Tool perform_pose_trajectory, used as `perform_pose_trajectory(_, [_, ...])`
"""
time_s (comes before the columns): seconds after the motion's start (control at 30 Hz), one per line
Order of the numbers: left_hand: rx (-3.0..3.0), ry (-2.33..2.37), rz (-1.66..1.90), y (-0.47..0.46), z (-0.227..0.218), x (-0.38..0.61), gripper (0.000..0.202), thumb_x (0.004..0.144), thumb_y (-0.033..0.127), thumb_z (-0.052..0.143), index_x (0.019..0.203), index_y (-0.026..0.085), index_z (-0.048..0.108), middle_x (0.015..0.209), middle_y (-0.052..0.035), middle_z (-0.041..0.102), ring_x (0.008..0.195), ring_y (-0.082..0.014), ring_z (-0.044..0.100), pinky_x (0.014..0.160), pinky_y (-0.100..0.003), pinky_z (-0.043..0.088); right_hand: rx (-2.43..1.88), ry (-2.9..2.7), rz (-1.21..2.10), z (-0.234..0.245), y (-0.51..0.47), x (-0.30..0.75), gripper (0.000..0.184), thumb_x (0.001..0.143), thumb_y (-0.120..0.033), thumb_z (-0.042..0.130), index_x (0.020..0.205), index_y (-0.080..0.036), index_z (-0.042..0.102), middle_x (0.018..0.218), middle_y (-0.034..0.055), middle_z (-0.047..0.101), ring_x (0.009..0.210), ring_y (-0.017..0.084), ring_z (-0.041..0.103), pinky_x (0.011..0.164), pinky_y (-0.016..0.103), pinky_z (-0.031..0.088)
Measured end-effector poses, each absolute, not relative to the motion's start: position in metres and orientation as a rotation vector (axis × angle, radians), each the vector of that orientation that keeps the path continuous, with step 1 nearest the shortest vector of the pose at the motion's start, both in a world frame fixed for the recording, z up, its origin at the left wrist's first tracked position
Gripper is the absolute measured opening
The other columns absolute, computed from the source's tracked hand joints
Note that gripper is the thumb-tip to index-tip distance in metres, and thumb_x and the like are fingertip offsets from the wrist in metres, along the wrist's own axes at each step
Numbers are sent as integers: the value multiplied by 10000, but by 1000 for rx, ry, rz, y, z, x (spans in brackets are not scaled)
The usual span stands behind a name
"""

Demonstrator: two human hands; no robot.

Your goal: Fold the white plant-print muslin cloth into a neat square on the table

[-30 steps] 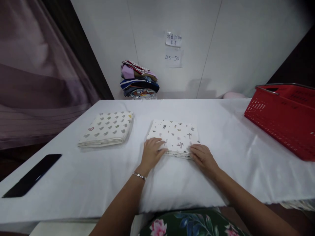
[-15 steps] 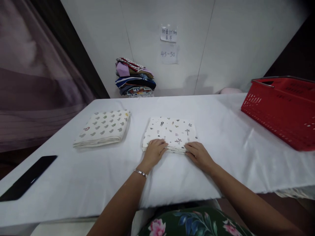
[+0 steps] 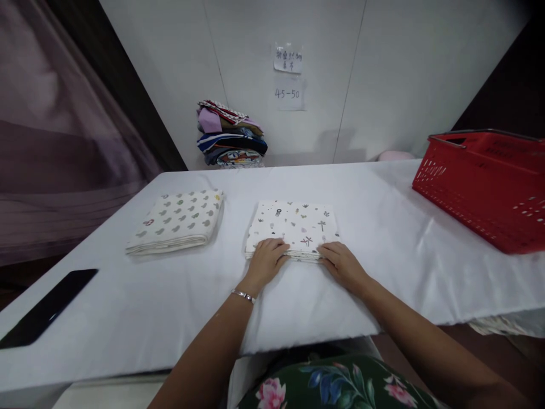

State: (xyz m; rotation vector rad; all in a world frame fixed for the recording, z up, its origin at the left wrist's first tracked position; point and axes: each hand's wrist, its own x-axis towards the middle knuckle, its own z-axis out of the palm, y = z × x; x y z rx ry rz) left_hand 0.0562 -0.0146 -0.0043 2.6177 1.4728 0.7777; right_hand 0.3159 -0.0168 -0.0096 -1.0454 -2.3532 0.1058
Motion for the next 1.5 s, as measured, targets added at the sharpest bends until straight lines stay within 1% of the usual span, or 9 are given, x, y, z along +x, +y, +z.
perform_pose_trajectory(0.2, [2647, 1471, 758, -16, -3, 58, 285, 826, 277, 561, 1110, 247, 564, 1114, -50, 580, 1086, -215, 484, 917, -396, 366, -1051, -2358, 59, -8, -16, 314, 280, 921, -206, 380, 1140, -199, 553, 1034, 103, 622, 925, 233, 540, 777, 403, 459])
perform_pose_trajectory(0.53, [2676, 1480, 767, -15, -4, 58, 195, 856, 254, 514, 1032, 235, 597, 1061, -49, 602, 1031, -203, 509, 889, -387, 382, -994, -2388, 28, -12, -20, 316, 248, 920, -212, 403, 1111, -189, 560, 1019, 98, 612, 917, 222, 523, 759, 381, 449])
perform_pose_trajectory(0.63, [2678, 1473, 765, -17, 0, 60, 237, 842, 265, 533, 1071, 231, 585, 1129, -61, 586, 1081, -214, 494, 918, -399, 378, -998, -2385, 36, -10, -21, 315, 244, 916, -209, 408, 1107, -195, 560, 1021, 98, 610, 925, 225, 527, 765, 389, 450])
perform_pose_trajectory(0.8, [2753, 1318, 716, -24, 3, 70, 384, 860, 254, 496, 1243, 246, 480, 1310, -65, 499, 1218, -211, 420, 1014, -425, 326, -1014, -2374, 49, -4, -26, 312, 269, 898, -179, 417, 1135, -200, 543, 1031, 105, 608, 940, 226, 542, 785, 402, 464])
perform_pose_trajectory(0.93, [2759, 1224, 677, -24, 0, 73, 360, 878, 222, 455, 1235, 255, 490, 1268, -46, 548, 1213, -185, 441, 1050, -434, 288, -988, -2364, 69, -6, -34, 314, 392, 868, -155, 437, 1258, -182, 456, 1142, 130, 574, 1039, 238, 530, 875, 438, 462])
perform_pose_trajectory(1.13, [2711, 1224, 727, -22, 0, 72, 297, 866, 199, 473, 1146, 250, 557, 1211, -32, 593, 1168, -182, 483, 1015, -432, 334, -1089, -2339, -10, -23, -49, 327, 566, 866, -146, 426, 1405, -203, 265, 1351, 125, 453, 1270, 264, 375, 1021, 529, 353])
perform_pose_trajectory(1.27, [2703, 1212, 772, -20, -2, 71, 308, 861, 178, 472, 1142, 263, 566, 1195, -32, 604, 1156, -180, 494, 1008, -434, 341, -1128, -2402, 39, -24, -54, 333, 584, 857, -143, 439, 1413, -198, 267, 1394, 107, 409, 1304, 246, 335, 1043, 499, 349])
perform_pose_trajectory(1.37, [2668, 1213, 775, -20, -2, 70, 302, 869, 191, 462, 1138, 268, 574, 1194, -30, 605, 1158, -182, 490, 1014, -442, 332, -1105, -2394, 89, -13, -50, 335, 564, 860, -156, 444, 1401, -216, 300, 1379, 90, 435, 1289, 230, 364, 1034, 474, 373])
perform_pose_trajectory(1.5, [2625, 1218, 778, -21, 1, 71, 289, 864, 212, 475, 1126, 270, 583, 1178, -30, 614, 1149, -185, 492, 1003, -441, 341, -1089, -2318, 72, 6, -32, 327, 539, 899, -239, 437, 1412, -248, 273, 1379, 85, 434, 1294, 232, 358, 1028, 486, 370])
